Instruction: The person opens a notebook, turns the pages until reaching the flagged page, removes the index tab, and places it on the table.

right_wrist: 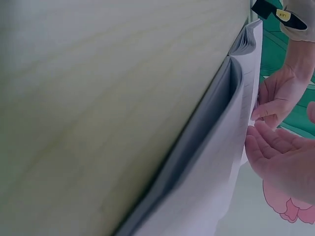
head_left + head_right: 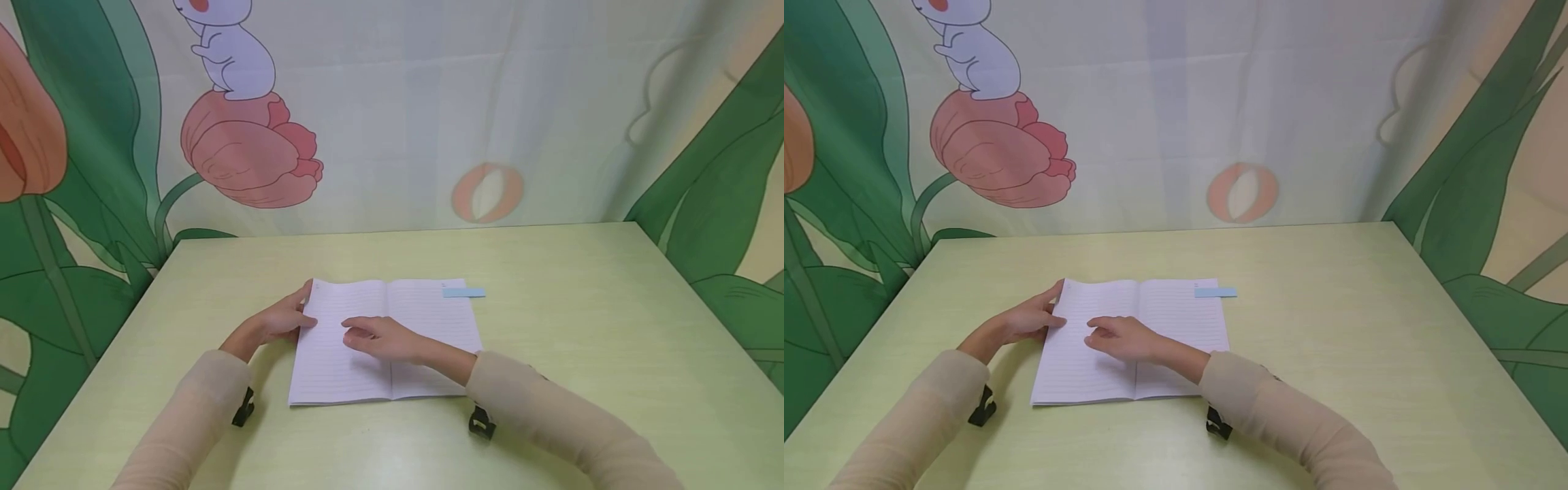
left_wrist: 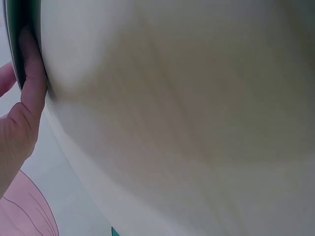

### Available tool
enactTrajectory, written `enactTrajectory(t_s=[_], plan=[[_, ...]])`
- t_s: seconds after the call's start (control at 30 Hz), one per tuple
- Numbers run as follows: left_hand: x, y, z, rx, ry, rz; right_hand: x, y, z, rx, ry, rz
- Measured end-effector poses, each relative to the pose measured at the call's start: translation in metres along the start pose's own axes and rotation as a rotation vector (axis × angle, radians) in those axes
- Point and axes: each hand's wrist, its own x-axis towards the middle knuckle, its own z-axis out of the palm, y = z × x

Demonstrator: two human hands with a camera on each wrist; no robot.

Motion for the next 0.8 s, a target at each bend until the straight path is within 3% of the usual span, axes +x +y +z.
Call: enactTrajectory(t_s=[0.33,0.8], plan=[[-0.001,0.002,0.001,-0.004,0.006,-0.012,-0.013,0.007,-0.011,-0.011,0.055,-0.065],[-0.001,0.002,0.002,0.021,-0.004,-0.007,-0.034,0.038,-0.048,-0.045,0.190,-0.033]])
